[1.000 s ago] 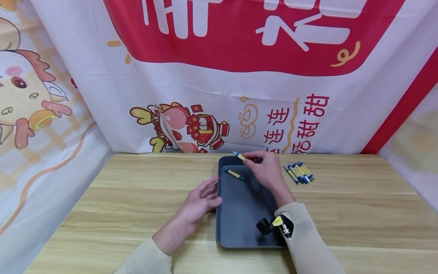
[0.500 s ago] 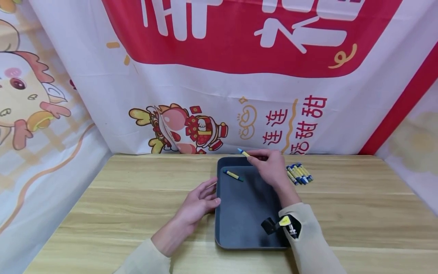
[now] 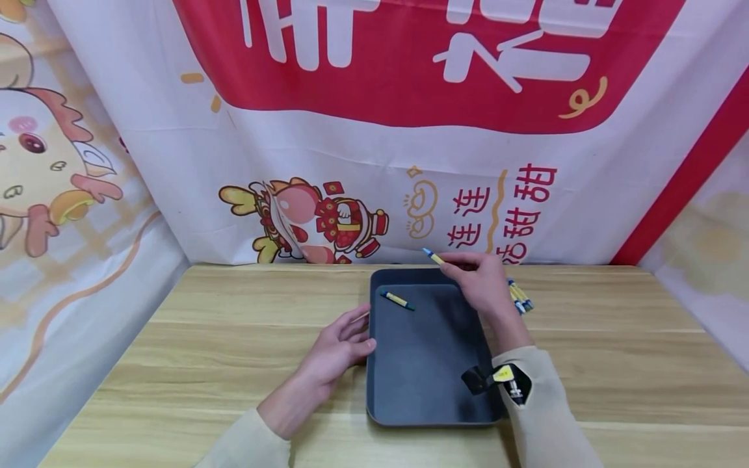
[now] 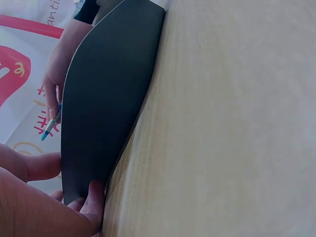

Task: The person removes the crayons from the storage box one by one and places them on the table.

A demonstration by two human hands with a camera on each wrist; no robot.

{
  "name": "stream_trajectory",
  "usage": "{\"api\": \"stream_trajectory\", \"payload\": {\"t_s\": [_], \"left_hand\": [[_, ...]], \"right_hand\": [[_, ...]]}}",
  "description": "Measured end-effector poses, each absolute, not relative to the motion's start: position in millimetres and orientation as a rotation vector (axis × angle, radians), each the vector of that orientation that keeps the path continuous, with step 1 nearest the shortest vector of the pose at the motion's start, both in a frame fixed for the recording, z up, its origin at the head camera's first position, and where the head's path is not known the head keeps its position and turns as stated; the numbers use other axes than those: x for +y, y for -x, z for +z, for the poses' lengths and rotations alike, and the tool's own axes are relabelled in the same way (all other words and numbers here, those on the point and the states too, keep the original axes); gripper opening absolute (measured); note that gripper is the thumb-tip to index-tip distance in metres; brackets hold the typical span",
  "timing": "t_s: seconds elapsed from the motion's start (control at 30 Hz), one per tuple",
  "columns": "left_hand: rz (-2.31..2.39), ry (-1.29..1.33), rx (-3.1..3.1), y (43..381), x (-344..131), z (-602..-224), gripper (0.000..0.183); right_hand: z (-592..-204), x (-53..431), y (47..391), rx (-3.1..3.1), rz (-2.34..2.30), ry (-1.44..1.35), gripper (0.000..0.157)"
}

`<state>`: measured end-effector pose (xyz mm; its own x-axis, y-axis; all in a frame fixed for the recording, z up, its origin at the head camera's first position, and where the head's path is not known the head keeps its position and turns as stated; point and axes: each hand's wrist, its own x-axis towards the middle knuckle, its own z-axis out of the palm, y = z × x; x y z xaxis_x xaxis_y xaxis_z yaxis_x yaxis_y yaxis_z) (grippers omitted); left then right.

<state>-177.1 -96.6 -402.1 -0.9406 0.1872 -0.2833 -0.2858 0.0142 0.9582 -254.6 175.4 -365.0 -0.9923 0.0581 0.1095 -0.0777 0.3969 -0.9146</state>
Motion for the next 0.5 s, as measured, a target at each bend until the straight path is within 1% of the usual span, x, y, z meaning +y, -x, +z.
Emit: {"api": "stream_trajectory", "payload": {"t_s": [0.5], "left_hand": [[2.012,0.089,1.970,176,-96,-401,0.068]], "right_hand": [[-365,210,256,-2.521,1.599,0.041,0.034]]}}
